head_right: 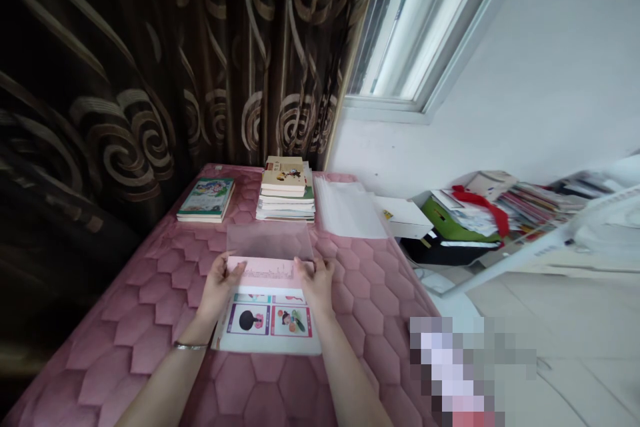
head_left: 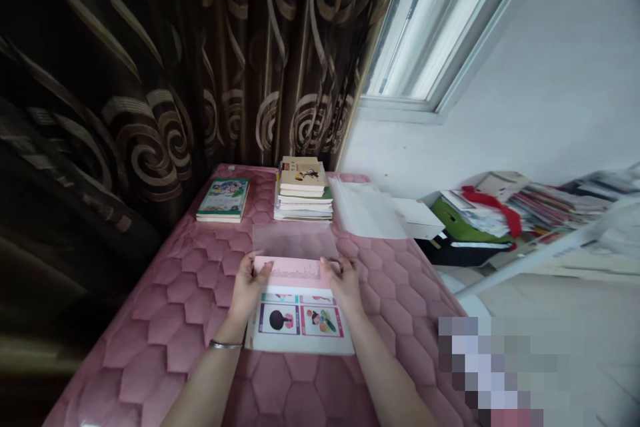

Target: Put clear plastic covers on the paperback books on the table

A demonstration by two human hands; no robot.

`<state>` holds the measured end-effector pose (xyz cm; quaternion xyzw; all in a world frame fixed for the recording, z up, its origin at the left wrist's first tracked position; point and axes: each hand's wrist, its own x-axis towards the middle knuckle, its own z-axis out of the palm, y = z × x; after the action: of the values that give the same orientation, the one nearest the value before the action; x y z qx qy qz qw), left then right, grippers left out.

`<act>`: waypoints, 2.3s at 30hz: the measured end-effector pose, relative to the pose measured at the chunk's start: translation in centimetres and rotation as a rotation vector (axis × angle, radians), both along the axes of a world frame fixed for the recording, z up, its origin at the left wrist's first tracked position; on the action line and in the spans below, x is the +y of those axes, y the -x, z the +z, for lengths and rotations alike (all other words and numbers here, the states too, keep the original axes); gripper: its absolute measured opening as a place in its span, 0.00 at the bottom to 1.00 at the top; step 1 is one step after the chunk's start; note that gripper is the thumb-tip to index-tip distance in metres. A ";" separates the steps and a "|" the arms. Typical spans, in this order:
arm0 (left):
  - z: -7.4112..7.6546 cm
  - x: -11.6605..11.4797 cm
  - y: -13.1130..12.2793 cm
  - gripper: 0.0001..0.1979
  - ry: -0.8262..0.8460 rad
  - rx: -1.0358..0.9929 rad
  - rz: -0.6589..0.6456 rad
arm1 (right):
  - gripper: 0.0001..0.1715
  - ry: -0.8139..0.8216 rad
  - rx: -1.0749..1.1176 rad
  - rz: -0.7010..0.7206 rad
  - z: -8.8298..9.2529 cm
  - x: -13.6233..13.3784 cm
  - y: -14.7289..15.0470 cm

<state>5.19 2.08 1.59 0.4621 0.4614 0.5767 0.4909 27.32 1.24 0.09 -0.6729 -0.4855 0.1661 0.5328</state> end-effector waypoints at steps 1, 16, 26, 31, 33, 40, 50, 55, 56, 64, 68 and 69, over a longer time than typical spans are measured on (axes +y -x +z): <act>-0.1 0.0 0.0 0.22 0.000 0.001 -0.005 | 0.21 0.033 0.041 -0.002 0.2 -0.1 0.0; -0.3 -0.1 0.0 0.20 -0.016 0.051 0.022 | 0.23 0.132 0.534 0.199 1.0 -1.2 -0.9; -0.2 -0.1 0.0 0.20 -0.005 0.002 -0.019 | 0.26 0.127 0.450 0.188 1.0 -1.1 -1.0; -0.2 0.2 -0.2 0.18 -0.011 -0.034 -0.030 | 0.24 0.160 0.501 0.249 1.2 -1.4 -1.5; -0.4 0.3 -0.2 0.18 -0.009 -0.026 -0.018 | 0.24 0.177 0.536 0.290 1.3 -1.5 -1.7; 0.3 -0.1 -0.1 0.16 -0.017 -0.012 -0.005 | 0.24 0.171 0.479 0.264 0.9 -1.5 -1.6; 0.3 -0.1 0.4 0.15 0.013 -0.034 -0.008 | 0.25 0.126 0.427 0.229 0.5 -1.5 -1.2; 0.2 0.0 0.1 0.18 -0.007 -0.041 0.004 | 0.28 0.134 0.330 0.198 0.3 -1.4 -1.2; 0.2 0.0 0.1 0.18 -0.005 -0.051 0.001 | 0.28 0.133 0.310 0.186 0.3 -1.4 -1.2; -0.2 0.4 0.0 0.19 0.013 -0.090 -0.001 | 0.21 0.168 0.492 0.195 1.3 -2.1 -1.3; -0.3 0.6 -0.1 0.20 0.022 -0.087 0.021 | 0.17 0.138 0.503 0.300 1.4 -2.1 -2.0; -0.2 0.6 -0.1 0.20 0.020 -0.082 0.024 | 0.17 0.139 0.486 0.334 1.3 -2.0 -2.1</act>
<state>5.32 2.71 1.34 0.4276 0.4522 0.5963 0.5070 29.44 -0.73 1.42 -0.5592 -0.4352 0.4406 0.5512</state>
